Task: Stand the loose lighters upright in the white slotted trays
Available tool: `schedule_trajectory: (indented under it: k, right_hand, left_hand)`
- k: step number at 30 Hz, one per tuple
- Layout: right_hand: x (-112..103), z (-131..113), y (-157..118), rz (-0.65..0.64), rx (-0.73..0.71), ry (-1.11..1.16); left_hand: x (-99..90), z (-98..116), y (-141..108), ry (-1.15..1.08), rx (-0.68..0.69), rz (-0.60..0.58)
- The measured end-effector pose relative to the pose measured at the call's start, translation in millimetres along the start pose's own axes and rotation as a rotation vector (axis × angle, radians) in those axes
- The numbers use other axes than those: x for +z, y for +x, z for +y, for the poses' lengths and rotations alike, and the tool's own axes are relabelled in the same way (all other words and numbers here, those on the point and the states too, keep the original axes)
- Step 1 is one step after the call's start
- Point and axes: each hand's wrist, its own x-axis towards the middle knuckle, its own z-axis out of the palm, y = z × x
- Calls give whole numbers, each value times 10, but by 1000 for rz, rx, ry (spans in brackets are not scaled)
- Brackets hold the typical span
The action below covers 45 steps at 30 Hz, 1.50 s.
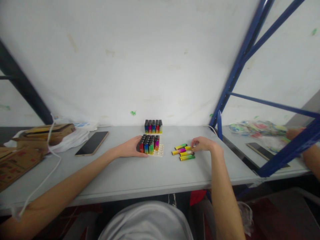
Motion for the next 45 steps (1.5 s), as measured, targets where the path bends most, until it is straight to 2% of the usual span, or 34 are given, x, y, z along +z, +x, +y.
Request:
schedule_trajectory:
  k: [5,8,13,18,21,25,27,29,33,36,41,45]
  right_hand:
    - [-28,63,-9,60,-20,161]
    - [-67,-59,-69,109,-98,291]
    - [-98,-620,-180,197,-350,559]
    - [56,-1184,-118,248,-457,888]
    - [222,-1417,-36,175,-448,1124]
    - [420,-1649,9,-40,-444,1297]
    - [486,-1729,22,-67,-463,1295]
    - [529,-1782,53,-34,-447,1260]
    - [584,-1805,168,124,-328,1125]
    - [625,-1765,249,271,-304,1014]
    - [674,-1705,274,570,-277,657]
    - [697,-1746,248,683,-197,474]
  left_hand:
    - [2,-7,-2,-5,-1,-5]
    - [6,-16,2,-13,5,-8]
    - [4,-9,1,-9,-1,-6]
    - [-6,15,-6,-9,-4,8]
    - [-4,12,-4,-14,0,5]
    - [-1,8,-2,-33,3,2]
    - [-2,12,-4,-42,8,6]
    - [-3,17,-6,-42,3,6]
    - [-1,22,-10,-40,-13,9]
    - [2,24,-11,-58,-1,17]
    - [-2,31,-10,-62,7,13]
    - [-6,37,-6,-59,7,9]
